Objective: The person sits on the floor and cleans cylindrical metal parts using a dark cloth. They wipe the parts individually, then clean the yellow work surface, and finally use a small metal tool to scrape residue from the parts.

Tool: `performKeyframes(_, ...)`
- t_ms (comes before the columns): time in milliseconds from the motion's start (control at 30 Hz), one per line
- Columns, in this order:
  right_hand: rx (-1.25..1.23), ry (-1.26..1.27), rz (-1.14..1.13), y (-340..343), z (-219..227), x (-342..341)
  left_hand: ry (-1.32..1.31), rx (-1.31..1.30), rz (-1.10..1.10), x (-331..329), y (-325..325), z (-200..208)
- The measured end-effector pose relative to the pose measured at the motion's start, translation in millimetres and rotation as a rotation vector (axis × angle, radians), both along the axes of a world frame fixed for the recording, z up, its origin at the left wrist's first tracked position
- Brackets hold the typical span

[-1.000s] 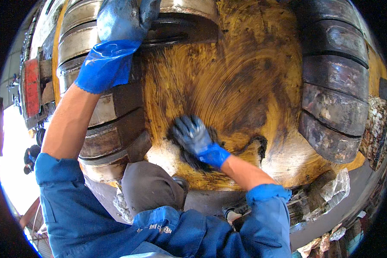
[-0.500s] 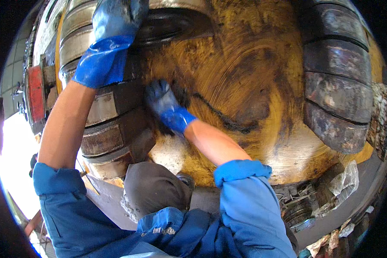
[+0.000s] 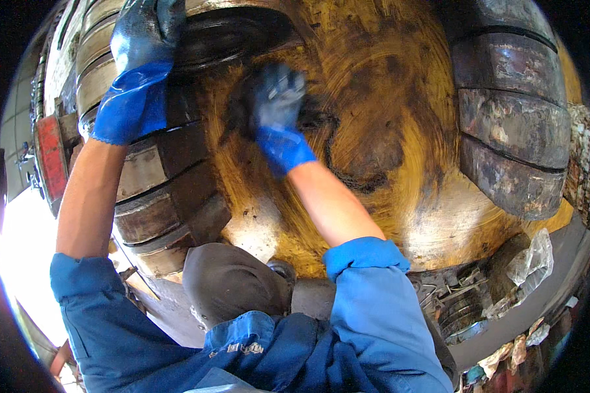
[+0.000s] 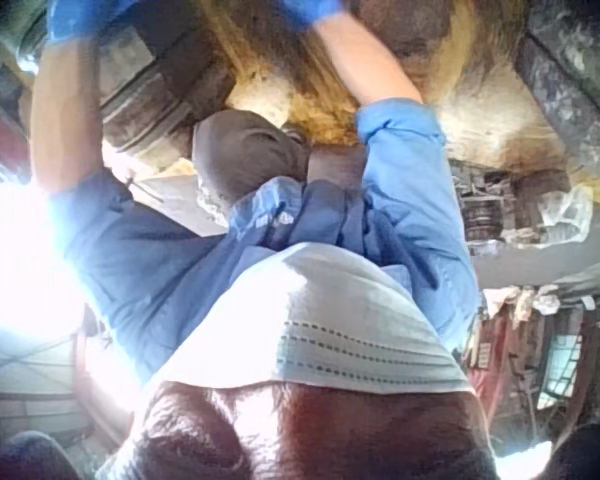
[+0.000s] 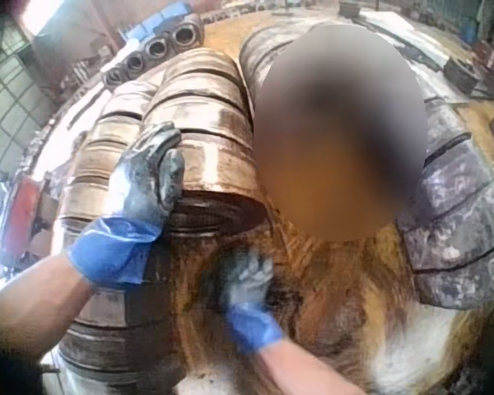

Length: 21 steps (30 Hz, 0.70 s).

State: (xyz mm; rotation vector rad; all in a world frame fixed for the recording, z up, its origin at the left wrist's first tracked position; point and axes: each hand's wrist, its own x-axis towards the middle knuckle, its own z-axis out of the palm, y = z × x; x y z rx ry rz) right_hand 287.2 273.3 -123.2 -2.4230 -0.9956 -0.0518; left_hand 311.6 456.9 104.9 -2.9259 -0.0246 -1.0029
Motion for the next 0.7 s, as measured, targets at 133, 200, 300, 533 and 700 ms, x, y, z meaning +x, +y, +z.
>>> performKeyframes(133, 0.204, -0.132, 0.517, -30.7, -12.6, -102.0, 0.001, 0.038, -0.037, 4.7, -5.7, 8.6)
performKeyframes(200, 0.111, -0.135, 0.699, -67.2, 3.9, -114.6, 0.009, 0.021, -0.021, -0.1, -2.1, 8.7)
performKeyframes(300, 0.162, -0.044, 0.804, -103.4, 2.8, -83.4, -0.024, -0.011, -0.021, 4.7, -0.9, 3.1)
performKeyframes(533, -0.193, -0.190, 0.252, -122.4, -18.7, 106.7, -0.090, -0.106, -0.108, 13.7, 14.1, -25.7)
performKeyframes(700, -0.265, -0.554, -0.245, -155.9, -81.0, 231.9, 0.067, 0.013, 0.107, 25.0, 45.6, -33.0)
